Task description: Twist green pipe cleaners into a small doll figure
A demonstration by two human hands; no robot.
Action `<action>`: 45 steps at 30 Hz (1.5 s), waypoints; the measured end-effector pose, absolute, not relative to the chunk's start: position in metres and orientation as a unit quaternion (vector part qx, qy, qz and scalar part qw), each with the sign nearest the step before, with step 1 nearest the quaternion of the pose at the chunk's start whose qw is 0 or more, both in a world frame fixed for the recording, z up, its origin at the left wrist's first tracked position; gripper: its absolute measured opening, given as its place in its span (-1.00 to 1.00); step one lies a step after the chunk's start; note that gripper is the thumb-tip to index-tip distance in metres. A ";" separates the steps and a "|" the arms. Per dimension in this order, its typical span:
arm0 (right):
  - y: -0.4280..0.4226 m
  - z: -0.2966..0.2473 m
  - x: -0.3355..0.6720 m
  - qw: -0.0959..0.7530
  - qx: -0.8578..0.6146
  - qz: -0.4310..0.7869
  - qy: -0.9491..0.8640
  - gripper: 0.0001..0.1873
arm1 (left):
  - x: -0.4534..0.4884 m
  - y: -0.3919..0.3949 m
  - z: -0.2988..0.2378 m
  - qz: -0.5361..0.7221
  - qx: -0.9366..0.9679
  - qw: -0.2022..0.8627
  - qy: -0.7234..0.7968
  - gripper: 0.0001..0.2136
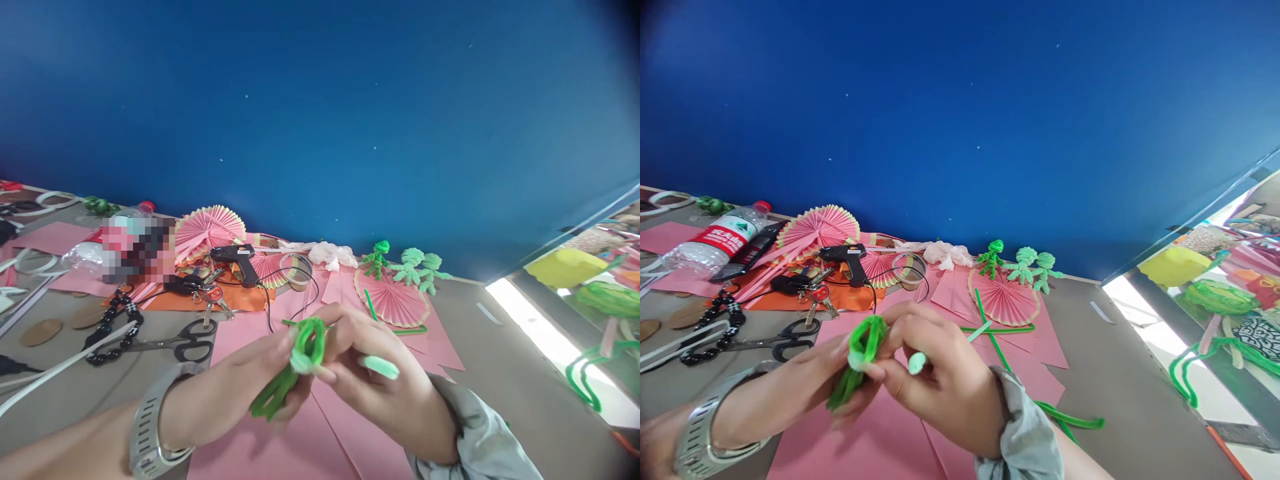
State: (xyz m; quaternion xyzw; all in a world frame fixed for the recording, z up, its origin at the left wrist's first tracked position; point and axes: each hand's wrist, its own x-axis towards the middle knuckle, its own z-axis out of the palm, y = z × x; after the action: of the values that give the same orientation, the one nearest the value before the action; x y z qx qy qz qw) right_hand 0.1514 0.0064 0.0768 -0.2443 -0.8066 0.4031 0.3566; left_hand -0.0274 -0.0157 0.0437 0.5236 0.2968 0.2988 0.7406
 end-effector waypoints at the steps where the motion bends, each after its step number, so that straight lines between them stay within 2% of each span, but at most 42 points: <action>1: 0.007 0.074 0.151 0.356 -0.265 0.395 -0.805 -0.87 | -0.026 -0.018 0.045 0.329 0.515 0.720 0.330 -0.64; 5: 0.010 0.063 0.149 0.360 -0.324 0.350 -0.802 -0.88 | -0.023 -0.025 0.051 0.363 0.519 0.653 0.415 -0.75; 10: 0.011 0.065 0.154 0.318 -0.368 0.270 -0.831 -0.83 | -0.024 -0.023 0.054 0.341 0.600 0.565 0.452 -0.73; 16: 0.011 0.086 0.166 0.229 -0.372 0.261 -0.861 -0.77 | -0.029 -0.014 0.049 0.265 0.647 0.585 0.411 -0.67; 19: 0.010 0.090 0.166 0.178 -0.408 0.262 -0.856 -0.85 | -0.029 -0.015 0.047 0.278 0.652 0.557 0.433 -0.67; 22: 0.007 0.088 0.161 0.164 -0.437 0.247 -0.850 -0.92 | -0.028 -0.016 0.047 0.310 0.657 0.518 0.452 -0.71; 27: 0.003 0.080 0.155 0.110 -0.462 0.221 -0.852 -0.92 | -0.029 -0.013 0.039 0.286 0.673 0.530 0.429 -0.75; 30: 0.007 0.077 0.156 0.063 -0.456 0.250 -0.852 -0.94 | -0.032 -0.012 0.032 0.234 0.681 0.561 0.408 -0.74; 35: 0.018 0.076 0.161 0.035 -0.454 0.353 -0.818 -0.89 | -0.035 -0.013 0.035 0.148 0.680 0.561 0.449 -0.66; 40: 0.022 0.078 0.163 0.053 -0.432 0.424 -0.794 -0.83 | -0.034 -0.017 0.044 0.140 0.734 0.488 0.451 -0.67; 45: 0.020 0.078 0.160 0.059 -0.418 0.428 -0.799 -0.80 | -0.032 -0.018 0.040 0.102 0.766 0.435 0.461 -0.63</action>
State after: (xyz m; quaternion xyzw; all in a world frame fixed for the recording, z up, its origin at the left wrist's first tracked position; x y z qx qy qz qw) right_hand 0.1604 0.0200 0.0784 -0.4177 -0.7993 0.4280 0.0591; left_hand -0.0320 -0.0185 0.0399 0.7663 0.4614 0.1017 0.4353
